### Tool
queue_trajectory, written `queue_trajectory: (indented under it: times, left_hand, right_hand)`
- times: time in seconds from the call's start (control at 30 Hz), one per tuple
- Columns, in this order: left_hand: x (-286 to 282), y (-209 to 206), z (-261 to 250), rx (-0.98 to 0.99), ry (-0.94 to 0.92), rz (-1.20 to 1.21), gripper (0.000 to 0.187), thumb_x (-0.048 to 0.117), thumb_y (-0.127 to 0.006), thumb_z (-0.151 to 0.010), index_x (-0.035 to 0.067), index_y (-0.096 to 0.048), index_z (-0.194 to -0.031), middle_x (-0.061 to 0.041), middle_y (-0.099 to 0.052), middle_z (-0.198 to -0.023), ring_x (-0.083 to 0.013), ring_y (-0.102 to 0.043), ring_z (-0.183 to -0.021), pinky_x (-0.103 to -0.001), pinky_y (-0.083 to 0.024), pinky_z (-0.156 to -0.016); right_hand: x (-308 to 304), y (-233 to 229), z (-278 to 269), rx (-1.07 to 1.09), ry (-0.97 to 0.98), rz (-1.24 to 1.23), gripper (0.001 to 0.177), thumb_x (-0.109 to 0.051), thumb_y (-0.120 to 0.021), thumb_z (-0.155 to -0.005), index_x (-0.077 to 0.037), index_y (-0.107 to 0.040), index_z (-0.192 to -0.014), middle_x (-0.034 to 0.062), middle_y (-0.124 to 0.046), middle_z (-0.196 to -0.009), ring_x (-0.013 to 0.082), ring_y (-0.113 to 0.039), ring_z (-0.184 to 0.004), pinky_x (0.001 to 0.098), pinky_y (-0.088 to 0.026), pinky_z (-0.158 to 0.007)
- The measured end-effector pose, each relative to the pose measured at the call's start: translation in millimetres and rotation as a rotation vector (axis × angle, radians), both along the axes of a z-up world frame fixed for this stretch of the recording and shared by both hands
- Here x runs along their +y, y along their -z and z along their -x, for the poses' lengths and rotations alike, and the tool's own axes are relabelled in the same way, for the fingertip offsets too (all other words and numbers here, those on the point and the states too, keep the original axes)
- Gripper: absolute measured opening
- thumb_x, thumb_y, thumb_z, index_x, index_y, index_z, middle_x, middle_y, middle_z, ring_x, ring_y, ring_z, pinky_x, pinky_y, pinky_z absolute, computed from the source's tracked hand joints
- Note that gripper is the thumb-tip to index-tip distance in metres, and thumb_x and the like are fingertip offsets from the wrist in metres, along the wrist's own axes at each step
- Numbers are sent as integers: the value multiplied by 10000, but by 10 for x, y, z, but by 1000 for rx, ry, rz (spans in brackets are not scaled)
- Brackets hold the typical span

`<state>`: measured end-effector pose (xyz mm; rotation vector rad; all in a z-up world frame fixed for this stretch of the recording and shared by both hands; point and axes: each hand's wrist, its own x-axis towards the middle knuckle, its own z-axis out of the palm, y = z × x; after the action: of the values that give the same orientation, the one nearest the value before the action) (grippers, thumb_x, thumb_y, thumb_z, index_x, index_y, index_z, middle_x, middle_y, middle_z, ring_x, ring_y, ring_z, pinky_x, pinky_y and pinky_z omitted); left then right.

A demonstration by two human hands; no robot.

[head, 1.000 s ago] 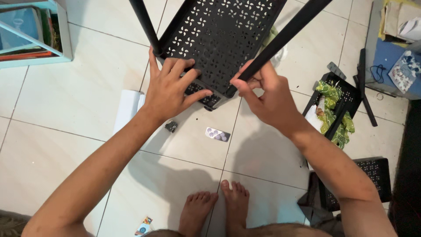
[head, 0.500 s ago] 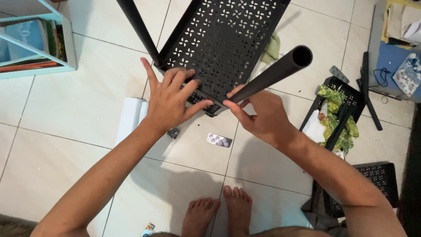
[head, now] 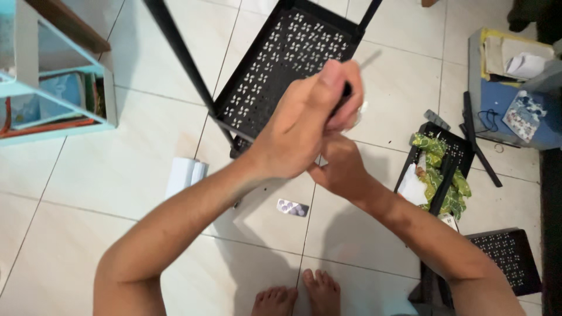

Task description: The person assembles a black plastic storage rack by inserting legs into a perforated tray and stacking additional trays. They use a spray bottle and cloth to clean the components before assembly.

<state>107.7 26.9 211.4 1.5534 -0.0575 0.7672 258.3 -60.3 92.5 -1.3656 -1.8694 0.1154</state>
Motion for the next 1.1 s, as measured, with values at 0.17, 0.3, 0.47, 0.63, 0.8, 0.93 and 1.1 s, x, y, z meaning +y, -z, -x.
queue_trajectory:
  times: [0.17, 0.3, 0.47, 0.63, 0.8, 0.93, 1.1]
  left_hand:
    - [27, 200, -38, -62, -82, -24, 697, 644, -248, -1133, 48, -436, -826, 8, -433, -700, -83, -405, -641, -247, -329, -577]
    - [68, 249, -67, -22, -50, 102, 682, 675, -357, -1116, 46, -442, -866, -5, -424, -674, -72, -362, -595, -228, -290, -546]
    - [21, 497, -130, -92, -154, 48, 650, 680, -435, -1074, 56, -454, -891, 2, -444, -763, -74, -400, -666, -240, -315, -578]
    - [-3, 742, -54, 32, -275, -11, 605, 651, -485, -1053, 51, -445, -992, 7, -474, -744, -56, -448, -597, -209, -351, -542]
    - [-150, 1297, 209, 265, -775, -750, 389, 132, -753, -946, -76, -508, -1164, -231, -516, -1145, -398, -517, -1046, -463, -425, -953]
    - [-331, 1854, 316, -28, -735, -1044, 492, 248, -857, -838, 30, -503, -1102, -61, -451, -980, -240, -448, -855, -430, -328, -847]
    - [-659, 2287, -107, 389, 158, -970, 295, 215, -719, -883, 116, -593, -1131, -56, -623, -1033, -259, -615, -993, -431, -467, -889]
  right_hand:
    - [-27, 127, -57, -27, 8, 47, 353, -96, -807, -778, 7, -684, -1093, 187, -696, -1050, 403, -670, -968, 467, -540, -823]
    - [74, 43, -63, -8, -58, -26, 318, -104, -821, -824, 21, -668, -1073, 187, -686, -1045, 381, -683, -992, 457, -550, -845]
    - [-43, 186, 18, -55, 21, 36, 457, -224, -819, -821, -4, -620, -1169, 180, -671, -1170, 398, -611, -1144, 495, -488, -983]
    - [-385, 621, -265, 8, 54, -72, 557, -228, -719, -969, 1, -464, -1408, 201, -535, -1424, 389, -522, -1347, 488, -389, -1155]
    - [-833, 1239, -1134, 38, 494, -47, 524, -166, -733, -977, -6, -475, -1405, 184, -538, -1391, 368, -534, -1318, 446, -446, -1143]
    - [-1298, 1632, -2072, -74, 974, 119, 566, -126, -747, -895, 20, -511, -1389, 229, -561, -1335, 405, -567, -1225, 462, -485, -1024]
    - [-1844, 2026, -2789, 17, 1405, 827, 665, -400, -790, -858, 56, -544, -1275, 243, -593, -1247, 412, -595, -1142, 517, -503, -935]
